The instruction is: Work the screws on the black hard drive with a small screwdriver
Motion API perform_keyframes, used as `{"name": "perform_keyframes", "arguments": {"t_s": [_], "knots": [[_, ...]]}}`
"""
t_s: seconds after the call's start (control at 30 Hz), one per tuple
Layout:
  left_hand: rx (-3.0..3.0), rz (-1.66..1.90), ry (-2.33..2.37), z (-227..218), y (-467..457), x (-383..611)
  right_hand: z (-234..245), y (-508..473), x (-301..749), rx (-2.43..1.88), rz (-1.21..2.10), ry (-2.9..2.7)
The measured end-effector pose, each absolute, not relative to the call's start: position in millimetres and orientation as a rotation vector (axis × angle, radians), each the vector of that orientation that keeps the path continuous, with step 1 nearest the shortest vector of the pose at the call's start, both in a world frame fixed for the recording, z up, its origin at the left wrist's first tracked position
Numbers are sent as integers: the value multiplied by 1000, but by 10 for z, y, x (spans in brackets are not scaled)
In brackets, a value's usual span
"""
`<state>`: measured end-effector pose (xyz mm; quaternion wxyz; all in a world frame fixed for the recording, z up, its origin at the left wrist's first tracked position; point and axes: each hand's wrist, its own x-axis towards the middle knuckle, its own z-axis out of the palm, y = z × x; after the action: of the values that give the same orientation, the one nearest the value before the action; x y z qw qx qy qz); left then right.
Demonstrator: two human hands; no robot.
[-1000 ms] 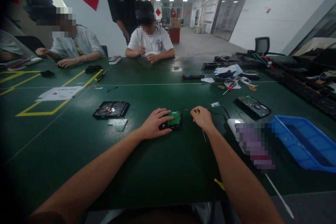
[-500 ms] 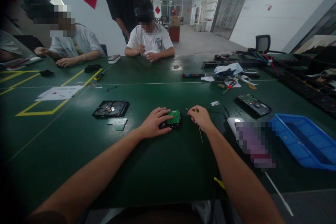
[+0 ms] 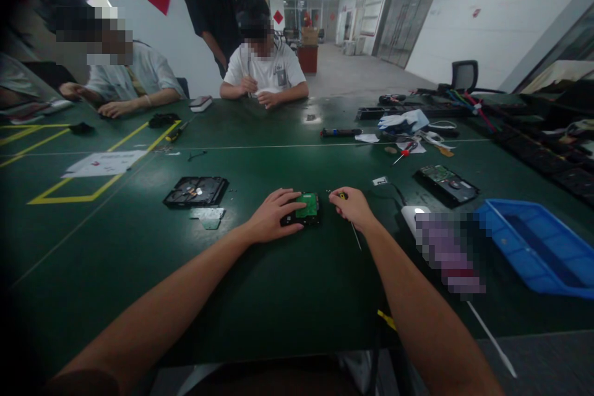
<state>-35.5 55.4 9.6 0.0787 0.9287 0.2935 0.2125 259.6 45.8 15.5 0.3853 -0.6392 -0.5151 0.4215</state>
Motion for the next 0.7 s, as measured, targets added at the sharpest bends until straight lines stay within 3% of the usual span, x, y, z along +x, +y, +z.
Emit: {"name": "perform_keyframes", "arguments": {"t_s": [0.7], "knots": [[2785,654,870,56,579,-349,170,459,2575,-1639,1083,-1342]]}}
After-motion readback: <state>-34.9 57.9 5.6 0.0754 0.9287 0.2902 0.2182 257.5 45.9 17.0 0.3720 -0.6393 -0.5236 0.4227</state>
